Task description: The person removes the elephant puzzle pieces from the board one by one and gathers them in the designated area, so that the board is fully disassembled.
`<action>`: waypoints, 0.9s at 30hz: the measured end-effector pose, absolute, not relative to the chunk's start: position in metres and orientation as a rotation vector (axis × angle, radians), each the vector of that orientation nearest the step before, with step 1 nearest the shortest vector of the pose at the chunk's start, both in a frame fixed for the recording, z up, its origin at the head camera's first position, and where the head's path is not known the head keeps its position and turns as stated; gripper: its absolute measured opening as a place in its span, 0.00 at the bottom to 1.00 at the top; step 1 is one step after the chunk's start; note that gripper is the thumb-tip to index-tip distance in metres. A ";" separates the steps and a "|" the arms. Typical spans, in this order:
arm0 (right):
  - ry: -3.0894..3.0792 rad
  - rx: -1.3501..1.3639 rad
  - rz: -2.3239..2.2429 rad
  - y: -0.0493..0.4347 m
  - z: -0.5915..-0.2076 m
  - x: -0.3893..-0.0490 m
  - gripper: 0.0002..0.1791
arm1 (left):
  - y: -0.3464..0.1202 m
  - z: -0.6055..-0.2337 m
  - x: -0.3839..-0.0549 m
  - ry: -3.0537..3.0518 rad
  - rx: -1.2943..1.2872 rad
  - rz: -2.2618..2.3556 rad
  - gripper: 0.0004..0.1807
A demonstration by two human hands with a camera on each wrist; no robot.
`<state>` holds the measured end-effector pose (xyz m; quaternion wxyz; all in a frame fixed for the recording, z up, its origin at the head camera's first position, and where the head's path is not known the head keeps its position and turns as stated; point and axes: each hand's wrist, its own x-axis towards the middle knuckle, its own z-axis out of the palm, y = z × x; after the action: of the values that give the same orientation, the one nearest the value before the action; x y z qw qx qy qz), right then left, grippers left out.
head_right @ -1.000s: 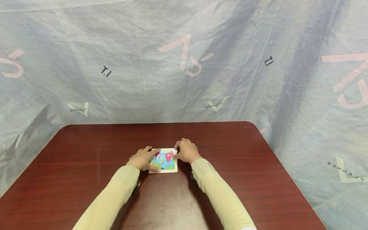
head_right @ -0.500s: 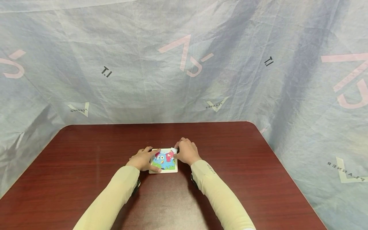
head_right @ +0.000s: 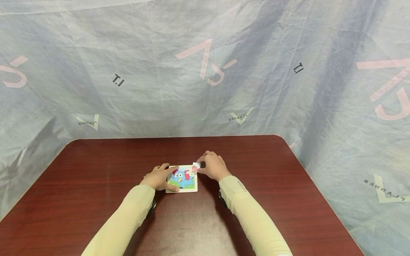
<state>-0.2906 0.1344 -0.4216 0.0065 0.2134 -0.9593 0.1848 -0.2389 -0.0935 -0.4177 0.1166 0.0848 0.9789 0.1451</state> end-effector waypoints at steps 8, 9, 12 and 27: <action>-3.003 0.686 0.563 0.151 -0.420 -0.293 0.16 | -0.094 -0.420 -0.239 2.858 0.240 0.441 0.50; -3.005 0.685 0.561 0.154 -0.421 -0.293 0.16 | -0.094 -0.420 -0.239 2.858 0.239 0.445 0.50; -3.010 0.683 0.549 0.161 -0.423 -0.294 0.16 | -0.094 -0.421 -0.240 2.857 0.239 0.452 0.51; -3.048 0.663 0.523 0.177 -0.432 -0.297 0.17 | -0.094 -0.422 -0.241 2.852 0.241 0.432 0.51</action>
<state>-0.2968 0.1766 -0.4321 -0.0107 0.2097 -0.9636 0.1653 -0.2406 -0.0943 -0.4220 0.1233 0.0827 0.9778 0.1480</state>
